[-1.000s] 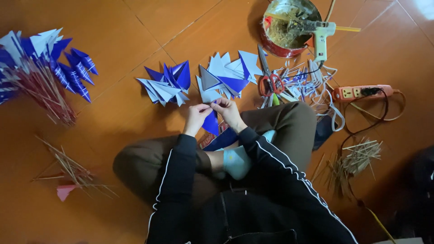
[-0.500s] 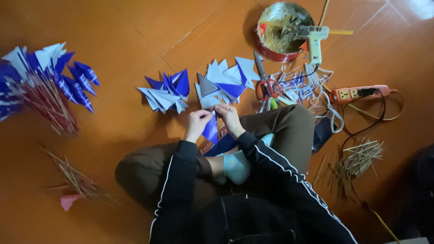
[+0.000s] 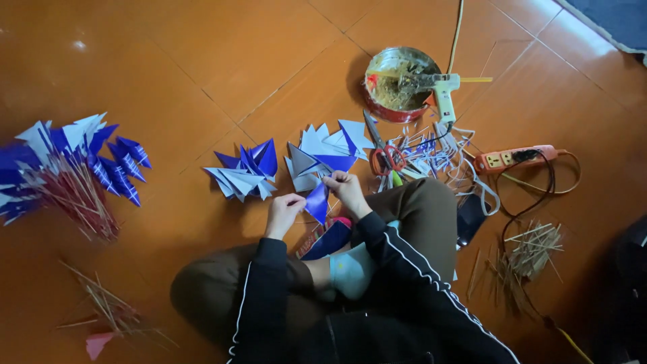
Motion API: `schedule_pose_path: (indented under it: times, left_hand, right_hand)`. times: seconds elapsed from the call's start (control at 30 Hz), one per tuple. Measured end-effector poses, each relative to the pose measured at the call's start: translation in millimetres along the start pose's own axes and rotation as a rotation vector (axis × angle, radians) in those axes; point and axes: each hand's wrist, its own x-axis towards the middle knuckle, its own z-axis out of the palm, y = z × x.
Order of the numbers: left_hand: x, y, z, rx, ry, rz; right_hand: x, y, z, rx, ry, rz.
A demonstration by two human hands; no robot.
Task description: Assembling decorative paper arrows by folding paper triangles and gluing them onto wooden sticks.
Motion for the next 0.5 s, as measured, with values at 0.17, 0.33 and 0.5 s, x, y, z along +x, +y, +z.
schedule_pose_path:
  times: [0.17, 0.33, 0.5]
  left_hand:
    - [-1, 8, -10, -0.228, 0.092, -0.012]
    - [-28, 62, -23, -0.539, -0.074, -0.126]
    - [-19, 22, -31, -0.496, -0.171, 0.014]
  right_hand:
    - [-6, -43, -18, 0.087, 0.058, -0.009]
    - [-28, -51, -10, 0.128, -0.055, 0.009]
    - [-43, -60, -10, -0.021, -0.321, -0.009]
